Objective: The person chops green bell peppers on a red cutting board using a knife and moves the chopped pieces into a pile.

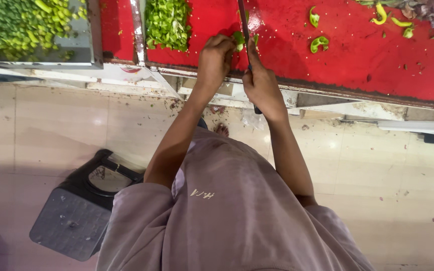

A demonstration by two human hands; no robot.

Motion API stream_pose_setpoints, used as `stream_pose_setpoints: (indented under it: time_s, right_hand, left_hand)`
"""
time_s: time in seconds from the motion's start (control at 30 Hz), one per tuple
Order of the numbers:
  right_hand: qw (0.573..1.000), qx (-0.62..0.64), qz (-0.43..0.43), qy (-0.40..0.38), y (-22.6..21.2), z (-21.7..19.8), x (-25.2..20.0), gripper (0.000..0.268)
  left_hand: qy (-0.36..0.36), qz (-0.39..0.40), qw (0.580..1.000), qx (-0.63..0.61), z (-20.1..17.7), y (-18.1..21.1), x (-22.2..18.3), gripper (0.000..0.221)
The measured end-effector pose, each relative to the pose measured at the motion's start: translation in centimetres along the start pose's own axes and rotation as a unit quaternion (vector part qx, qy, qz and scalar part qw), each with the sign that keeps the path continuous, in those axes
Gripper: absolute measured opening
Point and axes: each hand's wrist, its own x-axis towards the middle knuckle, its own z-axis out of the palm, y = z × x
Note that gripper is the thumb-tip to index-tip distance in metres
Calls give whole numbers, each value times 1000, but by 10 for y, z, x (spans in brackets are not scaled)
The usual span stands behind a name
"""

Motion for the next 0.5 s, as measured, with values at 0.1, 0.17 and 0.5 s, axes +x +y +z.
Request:
stream_pose_setpoints:
  time_s: [0.1, 0.17, 0.5]
  right_hand:
    - [998, 26, 57, -17, 0, 3, 0, 78]
    - [1000, -5, 23, -13, 6, 10, 4, 81]
    - [997, 15, 72, -26, 18, 37, -68, 87]
  left_hand:
    - [3, -12, 1000, 1, 1, -2, -3, 18]
    - [0, -12, 1000, -4, 0, -3, -3, 19]
    - [22, 14, 1000, -17, 6, -10, -2, 15]
